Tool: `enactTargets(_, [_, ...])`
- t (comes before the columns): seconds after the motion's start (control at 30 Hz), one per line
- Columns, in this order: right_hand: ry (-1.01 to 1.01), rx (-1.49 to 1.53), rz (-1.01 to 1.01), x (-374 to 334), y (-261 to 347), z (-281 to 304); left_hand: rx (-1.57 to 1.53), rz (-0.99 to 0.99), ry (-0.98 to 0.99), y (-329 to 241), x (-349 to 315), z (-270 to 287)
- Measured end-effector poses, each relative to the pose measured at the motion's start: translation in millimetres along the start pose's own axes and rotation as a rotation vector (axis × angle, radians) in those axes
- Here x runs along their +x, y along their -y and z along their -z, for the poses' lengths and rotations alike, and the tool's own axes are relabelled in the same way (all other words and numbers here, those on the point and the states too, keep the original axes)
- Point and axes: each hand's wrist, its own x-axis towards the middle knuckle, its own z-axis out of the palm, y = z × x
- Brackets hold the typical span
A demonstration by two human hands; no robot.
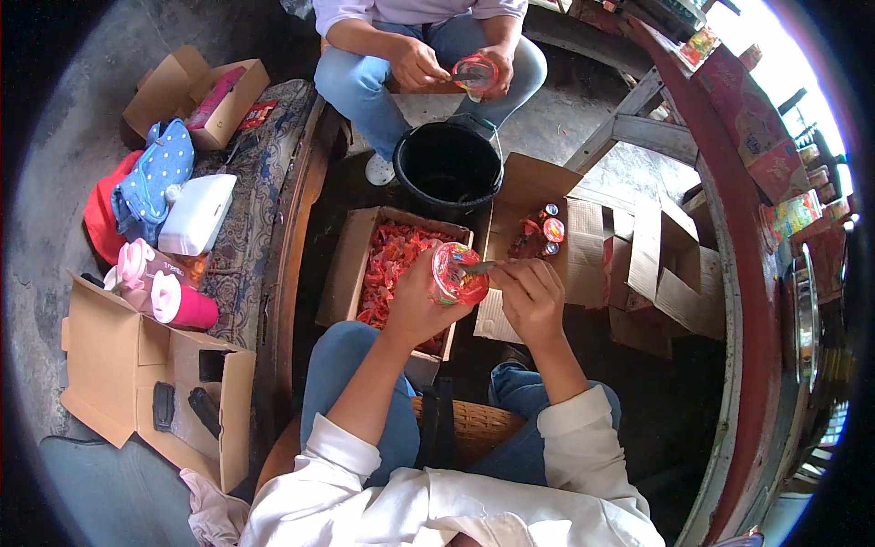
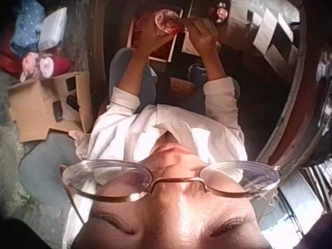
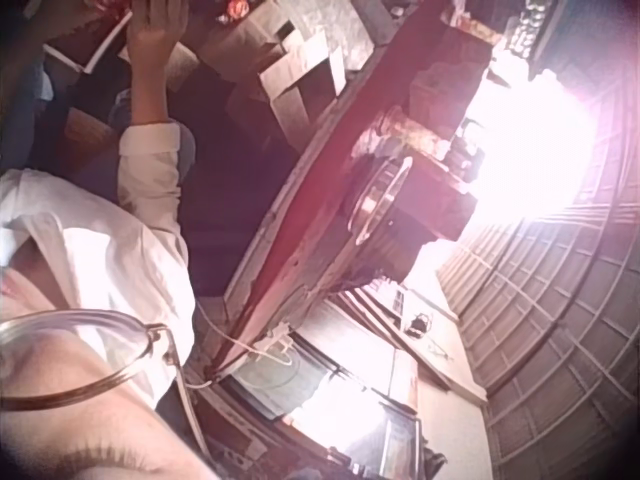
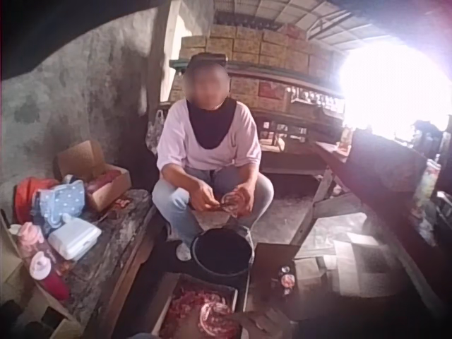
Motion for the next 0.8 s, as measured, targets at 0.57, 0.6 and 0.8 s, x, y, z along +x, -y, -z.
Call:
enactTargets(0.57, [-0.017, 0.084, 0.000, -4.5, 1.2, -4.0, -0.337, 0.200, 0.163, 1.1, -5.6, 2.5])
enactTargets(0.6, [-0.018, 0.094, -0.001, -4.1, 1.4, -3.2, -0.359, 0.218, 0.167, 0.6, -6.0, 3.4])
enactTargets(0.8, [0.007, 0.121, -0.012, -2.6, 1.2, 0.6, -0.386, 0.254, 0.240, 5.3, -6.8, 5.6])
